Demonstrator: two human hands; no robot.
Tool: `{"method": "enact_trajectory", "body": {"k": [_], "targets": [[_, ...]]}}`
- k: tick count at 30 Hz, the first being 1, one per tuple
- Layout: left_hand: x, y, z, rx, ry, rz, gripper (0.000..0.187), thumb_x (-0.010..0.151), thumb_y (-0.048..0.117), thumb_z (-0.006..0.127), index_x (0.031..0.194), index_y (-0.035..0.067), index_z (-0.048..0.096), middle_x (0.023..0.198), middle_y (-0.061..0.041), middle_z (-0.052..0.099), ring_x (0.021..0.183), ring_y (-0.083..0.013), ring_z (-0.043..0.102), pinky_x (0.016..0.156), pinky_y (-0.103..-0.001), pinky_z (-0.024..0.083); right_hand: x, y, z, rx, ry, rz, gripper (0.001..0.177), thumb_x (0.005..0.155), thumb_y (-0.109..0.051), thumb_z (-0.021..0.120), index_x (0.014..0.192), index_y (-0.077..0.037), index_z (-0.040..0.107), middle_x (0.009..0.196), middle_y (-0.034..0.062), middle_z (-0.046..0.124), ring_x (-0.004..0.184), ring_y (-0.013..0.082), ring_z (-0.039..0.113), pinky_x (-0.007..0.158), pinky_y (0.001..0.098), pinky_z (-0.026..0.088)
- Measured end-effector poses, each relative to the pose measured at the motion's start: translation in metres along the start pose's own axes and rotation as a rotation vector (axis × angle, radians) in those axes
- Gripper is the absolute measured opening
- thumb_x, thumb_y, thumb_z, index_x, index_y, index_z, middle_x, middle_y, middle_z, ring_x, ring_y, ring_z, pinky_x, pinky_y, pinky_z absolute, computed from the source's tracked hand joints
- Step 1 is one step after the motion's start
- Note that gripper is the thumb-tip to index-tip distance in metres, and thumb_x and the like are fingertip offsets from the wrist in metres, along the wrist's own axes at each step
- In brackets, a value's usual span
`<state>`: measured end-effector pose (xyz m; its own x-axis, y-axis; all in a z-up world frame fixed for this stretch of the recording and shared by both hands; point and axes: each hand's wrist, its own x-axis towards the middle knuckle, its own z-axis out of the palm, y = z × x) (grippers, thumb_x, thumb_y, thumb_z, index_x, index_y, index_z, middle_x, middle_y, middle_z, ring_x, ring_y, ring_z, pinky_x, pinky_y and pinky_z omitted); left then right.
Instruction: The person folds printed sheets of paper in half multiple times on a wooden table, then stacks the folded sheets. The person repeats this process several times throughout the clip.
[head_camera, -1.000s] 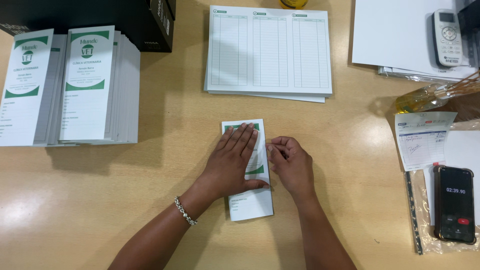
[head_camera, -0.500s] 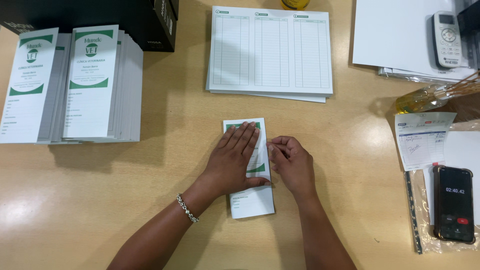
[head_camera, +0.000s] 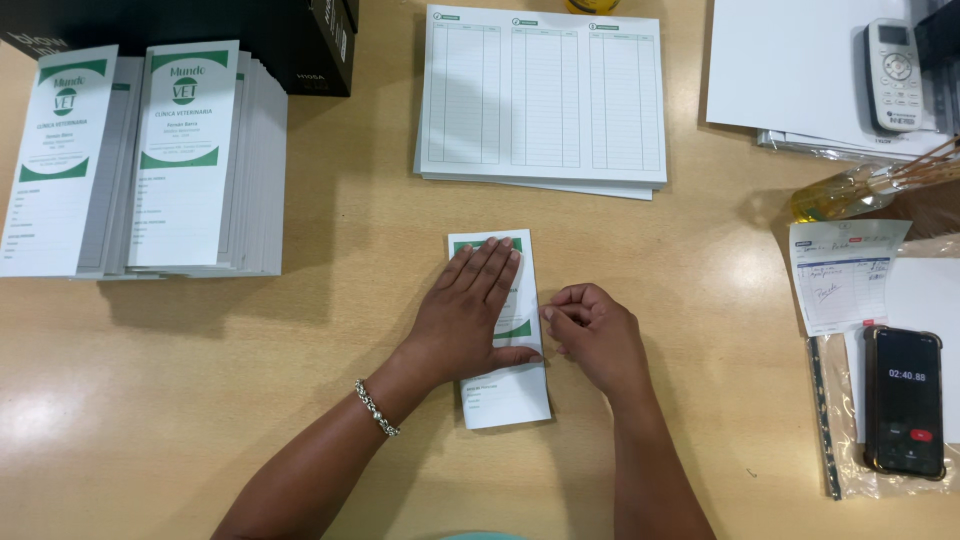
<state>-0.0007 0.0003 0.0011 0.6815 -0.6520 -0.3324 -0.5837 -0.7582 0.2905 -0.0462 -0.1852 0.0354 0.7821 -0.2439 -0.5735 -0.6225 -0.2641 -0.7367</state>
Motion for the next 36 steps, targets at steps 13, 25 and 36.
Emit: {"method": "enact_trajectory", "body": {"k": [13, 25, 36], "targets": [[0.000, 0.001, 0.003, 0.064, 0.016, 0.004, 0.118, 0.087, 0.091, 0.028, 0.164, 0.004, 0.006, 0.172, -0.017, 0.010, 0.159, -0.0308, 0.004, 0.129, -0.045, -0.004, -0.002, 0.001, -0.003, -0.058, -0.034, -0.032, 0.025, 0.087, -0.015, 0.072, 0.110, -0.004, 0.072, 0.097, 0.0131, 0.081, 0.069, 0.0138, 0.067, 0.064, 0.0244, 0.060], [-0.001, -0.001, 0.006, 0.103, 0.027, 0.024, 0.117, 0.088, 0.090, 0.027, 0.164, 0.003, 0.005, 0.171, -0.019, 0.010, 0.159, -0.0321, 0.006, 0.129, -0.046, -0.003, -0.006, -0.005, 0.007, -0.382, 0.028, -0.164, 0.020, 0.088, -0.020, 0.080, 0.101, -0.007, 0.072, 0.091, 0.0110, 0.070, 0.082, 0.0220, 0.070, 0.067, 0.0351, 0.057], [-0.035, -0.002, 0.008, 0.102, 0.016, 0.092, 0.130, 0.076, 0.101, 0.031, 0.164, 0.008, 0.010, 0.170, -0.018, 0.015, 0.158, -0.0338, 0.009, 0.128, -0.050, -0.004, -0.012, -0.011, 0.007, -0.583, 0.005, -0.113, 0.020, 0.093, -0.032, 0.074, 0.091, -0.013, 0.068, 0.078, 0.0080, 0.062, 0.083, 0.0286, 0.069, 0.071, 0.0397, 0.049]]}}
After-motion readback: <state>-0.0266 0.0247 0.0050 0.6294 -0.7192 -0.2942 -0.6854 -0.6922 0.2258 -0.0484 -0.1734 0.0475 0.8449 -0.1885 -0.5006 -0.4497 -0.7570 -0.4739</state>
